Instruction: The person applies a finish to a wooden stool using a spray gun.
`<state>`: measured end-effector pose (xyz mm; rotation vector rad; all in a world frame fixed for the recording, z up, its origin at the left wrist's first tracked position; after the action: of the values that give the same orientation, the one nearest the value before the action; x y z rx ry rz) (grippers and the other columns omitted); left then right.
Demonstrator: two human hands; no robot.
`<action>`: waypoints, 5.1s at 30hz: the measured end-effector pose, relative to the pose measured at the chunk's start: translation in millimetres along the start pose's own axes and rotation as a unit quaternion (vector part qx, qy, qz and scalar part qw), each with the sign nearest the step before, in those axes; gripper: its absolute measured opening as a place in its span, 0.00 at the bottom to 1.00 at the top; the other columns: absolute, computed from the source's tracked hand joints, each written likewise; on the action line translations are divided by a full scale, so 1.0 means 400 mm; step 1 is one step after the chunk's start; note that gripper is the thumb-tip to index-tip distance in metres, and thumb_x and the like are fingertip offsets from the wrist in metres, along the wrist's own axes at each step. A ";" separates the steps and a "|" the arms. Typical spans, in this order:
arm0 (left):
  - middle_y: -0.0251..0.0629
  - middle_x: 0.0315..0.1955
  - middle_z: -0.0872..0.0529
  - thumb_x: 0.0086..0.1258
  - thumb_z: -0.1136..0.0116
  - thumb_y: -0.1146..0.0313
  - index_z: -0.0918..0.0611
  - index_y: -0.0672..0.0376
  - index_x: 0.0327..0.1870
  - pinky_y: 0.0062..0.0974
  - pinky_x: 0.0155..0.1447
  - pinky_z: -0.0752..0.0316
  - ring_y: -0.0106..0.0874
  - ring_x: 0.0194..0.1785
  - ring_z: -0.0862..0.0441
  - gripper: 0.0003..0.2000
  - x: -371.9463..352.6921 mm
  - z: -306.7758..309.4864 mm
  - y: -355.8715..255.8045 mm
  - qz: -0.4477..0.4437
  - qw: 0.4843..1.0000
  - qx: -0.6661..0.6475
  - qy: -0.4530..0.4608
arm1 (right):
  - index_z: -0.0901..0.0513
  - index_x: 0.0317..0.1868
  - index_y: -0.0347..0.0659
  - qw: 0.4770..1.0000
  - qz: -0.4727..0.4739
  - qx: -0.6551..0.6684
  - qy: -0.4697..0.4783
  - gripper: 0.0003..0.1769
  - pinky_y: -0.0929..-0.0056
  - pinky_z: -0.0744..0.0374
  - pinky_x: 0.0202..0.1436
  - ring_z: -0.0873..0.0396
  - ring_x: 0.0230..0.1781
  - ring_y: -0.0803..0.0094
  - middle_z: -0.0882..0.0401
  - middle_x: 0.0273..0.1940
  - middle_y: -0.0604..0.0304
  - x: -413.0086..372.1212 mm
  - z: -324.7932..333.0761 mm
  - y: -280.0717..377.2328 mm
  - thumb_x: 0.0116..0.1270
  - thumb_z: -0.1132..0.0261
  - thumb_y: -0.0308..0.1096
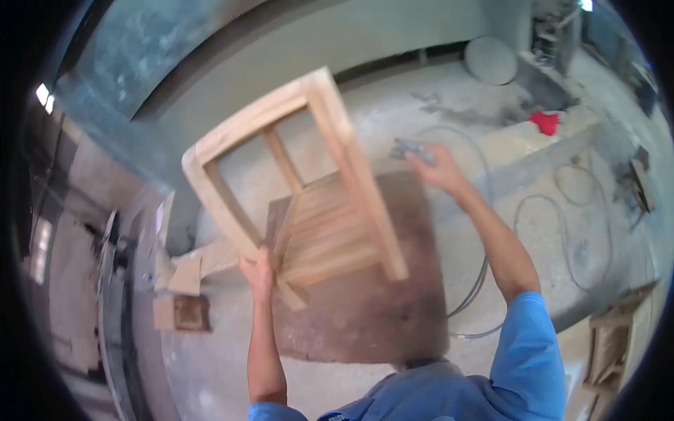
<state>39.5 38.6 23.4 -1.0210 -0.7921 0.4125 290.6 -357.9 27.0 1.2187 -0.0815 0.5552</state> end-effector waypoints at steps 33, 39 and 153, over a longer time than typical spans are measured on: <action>0.43 0.54 0.18 0.63 0.38 0.62 0.25 0.61 0.64 0.35 0.64 0.28 0.35 0.59 0.22 0.27 -0.697 0.047 0.228 0.223 0.942 0.035 0.247 | 0.27 0.66 0.41 0.887 0.220 -0.368 -0.170 0.27 0.64 0.29 0.64 0.27 0.62 0.56 0.26 0.63 0.49 0.801 0.510 0.254 0.72 0.39 0.46; 0.45 0.64 0.25 0.78 0.54 0.49 0.40 0.56 0.76 0.44 0.66 0.30 0.41 0.66 0.27 0.31 -0.469 0.151 -0.157 0.277 0.935 -0.215 -0.056 | 0.34 0.72 0.41 0.889 0.373 -0.212 -0.160 0.27 0.66 0.33 0.71 0.29 0.67 0.62 0.31 0.69 0.50 0.476 0.218 0.121 0.79 0.48 0.45; 0.41 0.47 0.17 0.71 0.53 0.37 0.20 0.63 0.55 0.32 0.60 0.32 0.30 0.54 0.24 0.32 -2.771 1.376 -0.813 0.218 0.515 -0.141 -0.817 | 0.23 0.54 0.36 0.505 -0.067 0.404 0.760 0.43 0.68 0.23 0.21 0.22 0.19 0.64 0.21 0.26 0.54 -2.031 -1.241 1.288 0.69 0.53 0.72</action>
<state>-1119.8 -503.0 32.7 -0.8718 -2.3629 1.8997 -756.5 -83.4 10.4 1.1340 1.9920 1.4478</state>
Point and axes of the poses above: each hand's wrist, its own x-axis towards the middle knuckle, its own z-axis out of the back of the hand, y = z × x, the point moved 6 cm from there along x, towards the middle knuckle
